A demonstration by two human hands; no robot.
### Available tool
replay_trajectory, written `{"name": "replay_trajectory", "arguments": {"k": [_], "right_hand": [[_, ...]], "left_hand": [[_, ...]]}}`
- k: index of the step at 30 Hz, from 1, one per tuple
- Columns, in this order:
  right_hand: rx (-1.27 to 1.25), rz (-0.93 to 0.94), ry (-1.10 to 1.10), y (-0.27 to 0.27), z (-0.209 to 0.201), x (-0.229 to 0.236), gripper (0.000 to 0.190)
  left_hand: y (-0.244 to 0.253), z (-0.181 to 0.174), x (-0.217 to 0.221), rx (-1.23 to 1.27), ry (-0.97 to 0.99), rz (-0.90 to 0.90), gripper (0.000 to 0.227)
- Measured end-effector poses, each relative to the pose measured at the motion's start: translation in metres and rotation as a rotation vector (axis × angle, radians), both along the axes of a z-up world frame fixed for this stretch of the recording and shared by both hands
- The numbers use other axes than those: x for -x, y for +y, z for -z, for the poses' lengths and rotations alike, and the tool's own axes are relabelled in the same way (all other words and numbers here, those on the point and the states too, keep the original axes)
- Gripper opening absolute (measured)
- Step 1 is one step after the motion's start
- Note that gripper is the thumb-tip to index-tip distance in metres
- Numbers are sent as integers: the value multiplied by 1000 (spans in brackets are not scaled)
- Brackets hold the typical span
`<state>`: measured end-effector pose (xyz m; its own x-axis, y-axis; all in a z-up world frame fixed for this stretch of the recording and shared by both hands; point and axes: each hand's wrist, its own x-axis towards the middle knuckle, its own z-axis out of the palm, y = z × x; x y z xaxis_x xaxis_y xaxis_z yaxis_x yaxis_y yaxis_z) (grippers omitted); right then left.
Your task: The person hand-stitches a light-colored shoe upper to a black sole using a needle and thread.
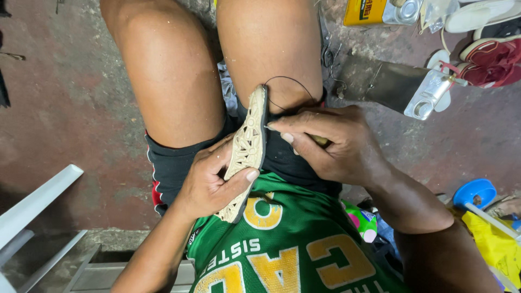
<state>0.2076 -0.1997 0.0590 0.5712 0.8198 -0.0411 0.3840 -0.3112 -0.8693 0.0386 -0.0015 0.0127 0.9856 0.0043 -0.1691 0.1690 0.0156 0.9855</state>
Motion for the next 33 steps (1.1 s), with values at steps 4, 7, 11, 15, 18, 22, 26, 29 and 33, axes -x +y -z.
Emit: {"name": "replay_trajectory", "arguments": {"k": [4, 7, 11, 15, 18, 22, 26, 29, 33], "right_hand": [[39, -77, -147, 2, -3, -5, 22], [77, -122, -215, 3, -8, -9, 24], [82, -161, -262, 0, -13, -12, 26], [106, -183, -262, -2, -14, -13, 23], [118, -206, -323, -2, -13, -13, 25], [182, -329, -548, -1, -15, -20, 33], [274, -497, -707, 0, -16, -29, 32], [176, -290, -163, 7, -11, -38, 17], [258, -281, 39, 16, -11, -44, 12]], "left_hand": [[-3, -2, 1, -43, -33, -35, 51], [-4, -4, 1, -153, -62, -22, 51], [-8, -4, 0, -153, -60, -13, 47], [-7, -2, 1, -160, -41, 18, 47], [-5, -3, 1, -156, -38, 29, 48], [-3, -2, -5, -148, -43, 34, 50], [-4, -2, -6, -133, -44, 25, 50], [-5, 0, -8, -123, -64, 11, 51], [-6, 3, -7, -116, -66, 0, 52]]}}
